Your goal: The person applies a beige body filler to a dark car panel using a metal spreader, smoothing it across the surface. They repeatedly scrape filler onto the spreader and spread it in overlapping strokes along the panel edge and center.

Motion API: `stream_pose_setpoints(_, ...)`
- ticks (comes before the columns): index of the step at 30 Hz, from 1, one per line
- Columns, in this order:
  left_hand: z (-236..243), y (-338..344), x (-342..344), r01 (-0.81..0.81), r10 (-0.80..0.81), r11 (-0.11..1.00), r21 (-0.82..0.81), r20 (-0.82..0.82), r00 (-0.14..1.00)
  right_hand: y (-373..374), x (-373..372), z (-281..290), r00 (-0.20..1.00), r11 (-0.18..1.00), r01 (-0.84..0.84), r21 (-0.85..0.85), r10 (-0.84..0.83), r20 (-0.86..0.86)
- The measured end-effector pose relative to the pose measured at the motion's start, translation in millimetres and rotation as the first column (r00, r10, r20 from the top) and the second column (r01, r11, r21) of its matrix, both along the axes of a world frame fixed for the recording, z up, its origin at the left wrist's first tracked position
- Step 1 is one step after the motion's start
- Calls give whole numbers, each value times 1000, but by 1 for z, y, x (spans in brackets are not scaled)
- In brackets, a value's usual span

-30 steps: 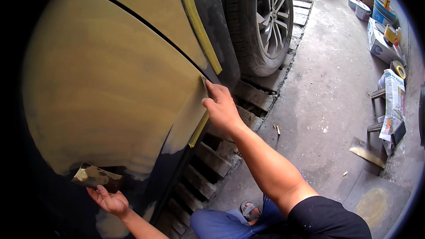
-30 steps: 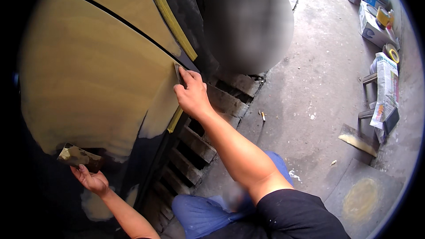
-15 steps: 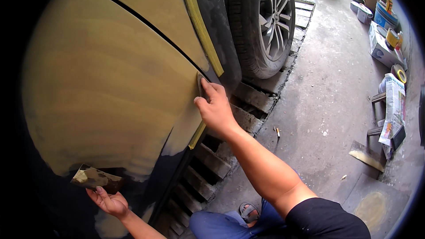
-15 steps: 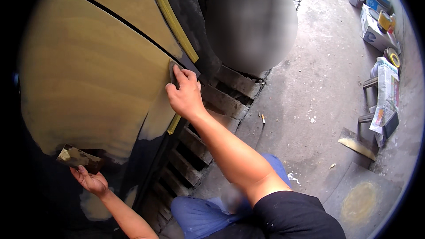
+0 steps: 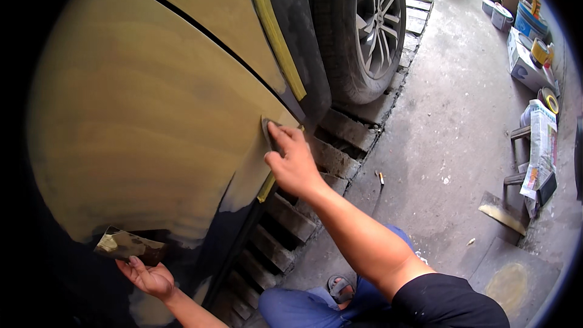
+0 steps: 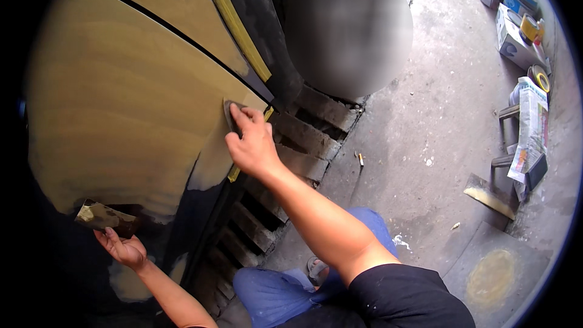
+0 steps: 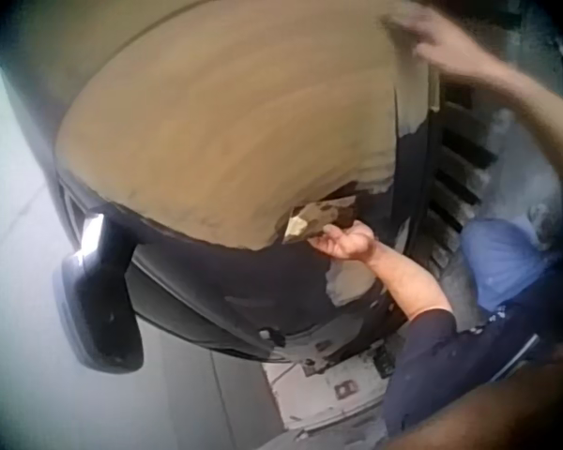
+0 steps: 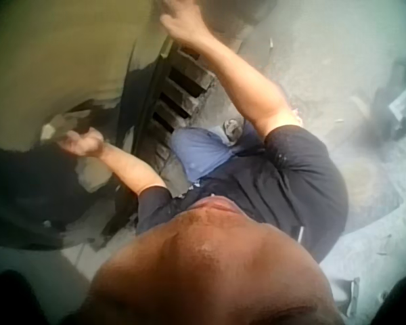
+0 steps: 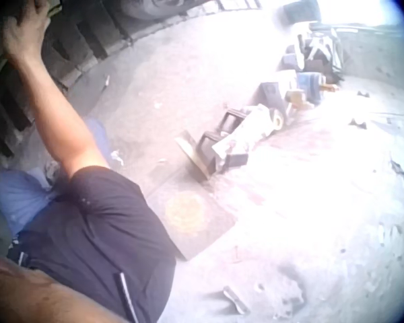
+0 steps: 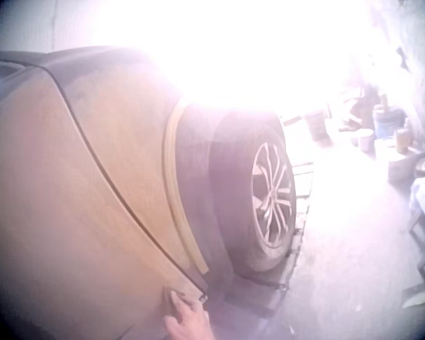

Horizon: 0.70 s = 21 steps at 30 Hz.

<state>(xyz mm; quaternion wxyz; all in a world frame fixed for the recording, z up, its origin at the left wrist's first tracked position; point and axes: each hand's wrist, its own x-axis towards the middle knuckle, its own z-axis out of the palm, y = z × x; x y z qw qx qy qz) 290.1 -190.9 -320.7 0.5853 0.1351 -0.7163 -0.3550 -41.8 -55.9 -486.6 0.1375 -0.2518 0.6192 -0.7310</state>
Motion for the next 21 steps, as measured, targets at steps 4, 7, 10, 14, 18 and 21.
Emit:
stream_pose_setpoints(4,1,2,-5,-19,19,1000,5,7,1000,5,31,-4,998,999,5,34,-3,-63)
stream_pose_setpoints(7,2,3,-5,5,-5,1000,-1,19,1000,17,27,-15,987,987,-152,46,154,-47)
stream_pose_setpoints(10,4,3,-6,28,-27,1000,-7,33,999,16,-5,-23,999,999,-43,-8,43,-7)
stream_pose_setpoints(14,2,-1,-1,31,-31,1000,5,-2,1000,9,-23,4,988,996,-81,-22,83,127)
stream_pose_setpoints(18,2,5,-10,48,-48,999,-13,12,999,2,19,9,995,998,-50,-35,53,88)
stream_pose_setpoints(21,1,7,-15,41,-41,999,-19,-7,999,2,58,9,992,995,-94,-39,96,76)
